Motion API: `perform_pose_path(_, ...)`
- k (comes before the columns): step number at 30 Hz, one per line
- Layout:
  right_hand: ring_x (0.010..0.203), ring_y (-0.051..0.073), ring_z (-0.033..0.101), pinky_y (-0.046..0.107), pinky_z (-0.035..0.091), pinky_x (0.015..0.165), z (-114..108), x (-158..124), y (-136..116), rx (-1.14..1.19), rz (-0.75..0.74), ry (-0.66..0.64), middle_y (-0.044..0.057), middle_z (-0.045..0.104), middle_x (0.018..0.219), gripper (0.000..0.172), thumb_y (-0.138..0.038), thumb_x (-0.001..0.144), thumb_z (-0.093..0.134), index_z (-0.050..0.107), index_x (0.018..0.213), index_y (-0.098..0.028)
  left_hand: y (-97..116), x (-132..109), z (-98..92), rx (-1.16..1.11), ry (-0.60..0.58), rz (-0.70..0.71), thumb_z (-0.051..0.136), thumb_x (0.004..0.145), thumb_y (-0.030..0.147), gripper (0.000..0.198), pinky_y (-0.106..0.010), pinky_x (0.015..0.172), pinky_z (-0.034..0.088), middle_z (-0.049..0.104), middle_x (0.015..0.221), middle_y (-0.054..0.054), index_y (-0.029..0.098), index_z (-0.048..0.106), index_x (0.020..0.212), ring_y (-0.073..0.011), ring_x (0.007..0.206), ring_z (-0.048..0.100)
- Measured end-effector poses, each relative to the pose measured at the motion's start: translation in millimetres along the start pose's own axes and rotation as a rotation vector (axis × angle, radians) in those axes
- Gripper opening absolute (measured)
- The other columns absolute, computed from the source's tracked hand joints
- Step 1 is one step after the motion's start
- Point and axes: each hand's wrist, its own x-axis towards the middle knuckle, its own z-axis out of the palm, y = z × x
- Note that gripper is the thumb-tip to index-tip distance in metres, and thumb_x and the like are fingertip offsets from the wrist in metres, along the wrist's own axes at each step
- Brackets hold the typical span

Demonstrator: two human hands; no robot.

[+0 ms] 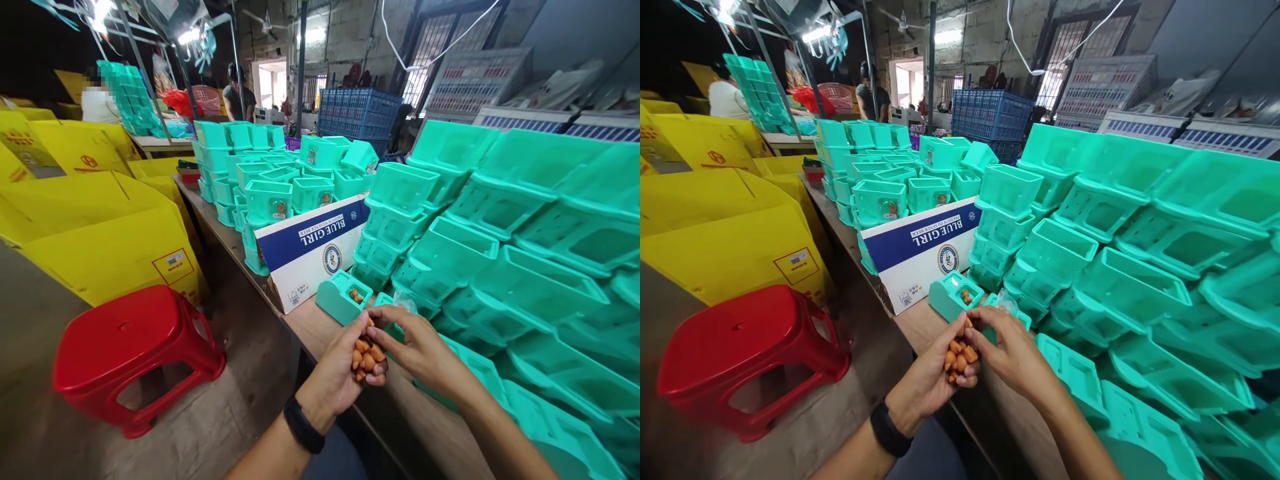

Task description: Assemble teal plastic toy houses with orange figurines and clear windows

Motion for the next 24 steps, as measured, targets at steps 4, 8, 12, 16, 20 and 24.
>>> perform_pose_path(4, 0.089, 0.023, 0.07, 0.036, 0.052, 0.083, -4.6, -3.3, -5.5, 0.059, 0.029, 0.065, 0.004, 0.077, 0.096, 0.028, -0.049, 0.091, 0.063, 0.075, 0.097, -0.024, -2.2, 1.5, 1.8, -0.024, 0.001, 0.016, 0.098, 0.052, 0.067, 0.072, -0.014, 0.039, 0.03, 0.056, 0.064, 0.006, 0.017, 0.056, 0.083, -0.0065, 0.046, 0.052)
perform_pose_path(8, 0.078, 0.023, 0.069, 0.035, 0.051, 0.073, -23.7, -6.3, 0.6, -0.08, 0.112, 0.333, 0.004, 0.077, 0.088, 0.036, -0.058, 0.088, 0.063, 0.073, 0.088, -0.024, -1.1, 1.2, 0.7, -0.082, 0.082, 0.028, 0.081, 0.085, 0.053, 0.046, -0.014, 0.039, 0.029, 0.062, 0.072, 0.0, 0.013, 0.063, 0.099, -0.0067, 0.047, 0.052)
perform_pose_path(12, 0.081, 0.03, 0.068, 0.042, 0.048, 0.074, -39.9, -14.1, 25.5, -0.501, 0.145, 0.384, 0.007, 0.078, 0.089, 0.027, -0.046, 0.087, 0.056, 0.071, 0.087, -0.024, 0.2, -0.2, -1.9, -0.083, 0.171, 0.009, 0.041, 0.108, 0.03, 0.03, -0.015, 0.039, 0.028, 0.06, 0.07, -0.002, 0.01, 0.062, 0.101, -0.0073, 0.044, 0.05)
perform_pose_path(16, 0.093, 0.039, 0.069, 0.048, 0.046, 0.074, -37.3, -20.4, 43.9, -0.696, 0.199, 0.237, 0.012, 0.079, 0.098, 0.029, -0.031, 0.084, 0.05, 0.076, 0.095, -0.022, -2.8, -0.2, -2.2, -0.08, 0.173, -0.012, 0.036, 0.11, 0.028, 0.033, -0.015, 0.039, 0.026, 0.058, 0.068, -0.001, 0.01, 0.062, 0.1, -0.0073, 0.043, 0.05)
perform_pose_path(20, 0.091, 0.034, 0.073, 0.045, 0.05, 0.073, -32.9, -25.1, 42.0, -0.628, 0.198, 0.176, 0.01, 0.081, 0.104, 0.037, -0.031, 0.084, 0.05, 0.079, 0.106, -0.024, -7.0, 0.3, 0.4, -0.08, 0.17, -0.034, 0.035, 0.11, 0.029, 0.035, -0.015, 0.038, 0.026, 0.058, 0.068, -0.001, 0.01, 0.062, 0.1, -0.0074, 0.043, 0.05)
perform_pose_path(24, 0.089, 0.027, 0.076, 0.039, 0.055, 0.074, -32.1, -35.7, 22.9, -0.391, 0.139, 0.161, 0.007, 0.082, 0.106, 0.038, -0.043, 0.093, 0.049, 0.08, 0.106, -0.025, -10.7, -0.6, 4.9, -0.075, 0.157, -0.059, 0.035, 0.11, 0.031, 0.035, -0.015, 0.038, 0.027, 0.06, 0.068, -0.001, 0.01, 0.062, 0.103, -0.0079, 0.043, 0.051)
